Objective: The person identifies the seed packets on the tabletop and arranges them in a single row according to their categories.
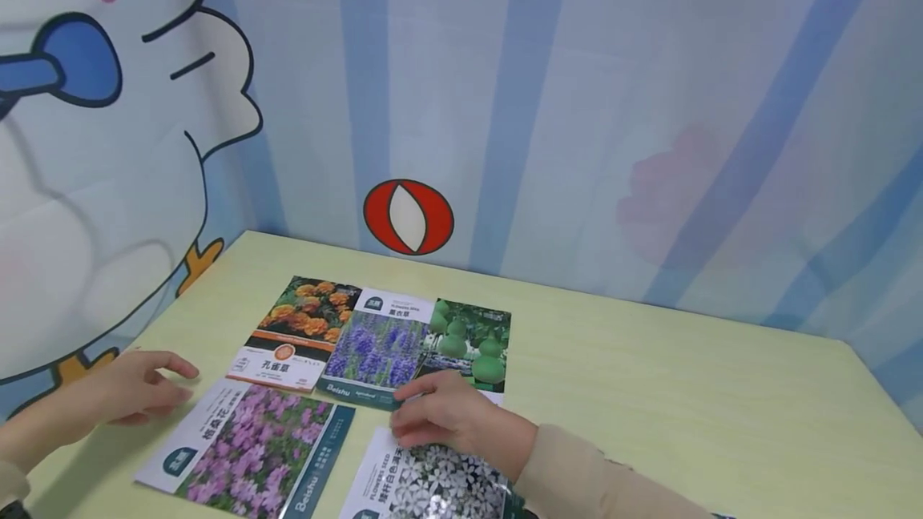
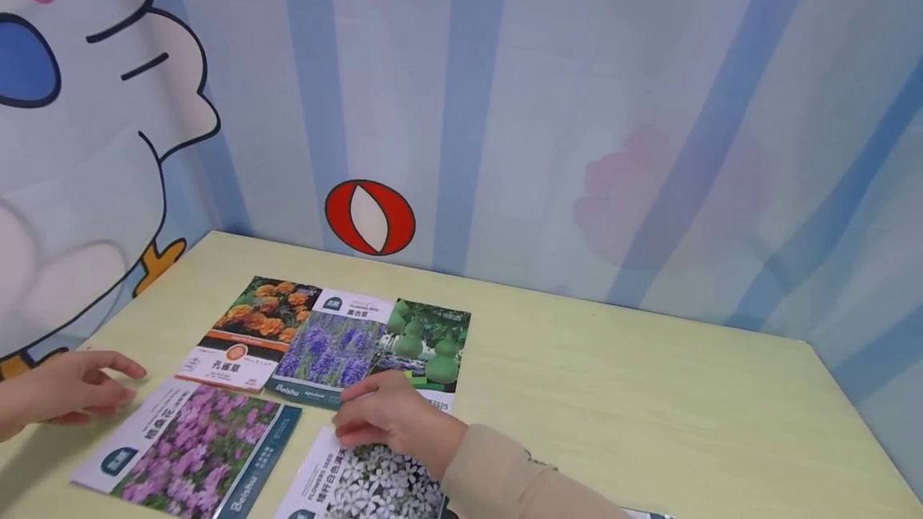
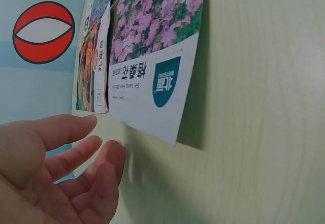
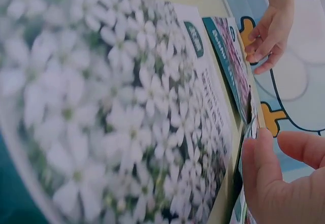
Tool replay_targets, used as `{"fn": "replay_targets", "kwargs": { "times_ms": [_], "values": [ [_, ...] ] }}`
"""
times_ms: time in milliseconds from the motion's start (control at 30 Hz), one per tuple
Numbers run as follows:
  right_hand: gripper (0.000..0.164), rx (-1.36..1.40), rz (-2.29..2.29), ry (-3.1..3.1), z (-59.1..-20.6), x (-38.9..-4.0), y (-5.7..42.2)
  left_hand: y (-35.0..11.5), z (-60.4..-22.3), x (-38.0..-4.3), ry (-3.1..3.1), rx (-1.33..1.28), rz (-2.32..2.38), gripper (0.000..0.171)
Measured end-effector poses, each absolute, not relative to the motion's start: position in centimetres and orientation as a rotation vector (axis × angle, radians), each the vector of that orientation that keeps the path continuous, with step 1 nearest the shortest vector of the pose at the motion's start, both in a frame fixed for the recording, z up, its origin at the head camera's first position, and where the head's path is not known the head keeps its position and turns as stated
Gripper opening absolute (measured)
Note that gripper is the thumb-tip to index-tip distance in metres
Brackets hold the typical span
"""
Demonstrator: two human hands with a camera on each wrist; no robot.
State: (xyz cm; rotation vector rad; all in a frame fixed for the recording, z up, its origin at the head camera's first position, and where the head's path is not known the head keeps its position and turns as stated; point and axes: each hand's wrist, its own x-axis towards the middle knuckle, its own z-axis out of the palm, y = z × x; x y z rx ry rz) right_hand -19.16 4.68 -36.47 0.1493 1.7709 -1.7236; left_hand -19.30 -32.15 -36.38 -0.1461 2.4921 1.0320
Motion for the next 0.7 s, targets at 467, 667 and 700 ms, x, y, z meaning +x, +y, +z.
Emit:
{"fn": "replay_targets", "kwargs": {
  "times_ms": [467,667,700],
  "values": [
    [0.031,0.183,-1.779,1.727,-37.2,-17.7,0.6,-31.8,-37.0,-20.0,2.49,-0.203,0.916,0.043],
    [0.027,0.197,-1.781,1.714,-37.4,-17.6,0.1,-31.4,-37.0,-20.0,2.427,-0.254,0.892,0.037],
    [0.026,0.198,-1.781,1.714,-37.4,-17.6,0.1,-31.3,-37.0,-19.9,2.419,-0.253,0.895,0.036]
  ]
}}
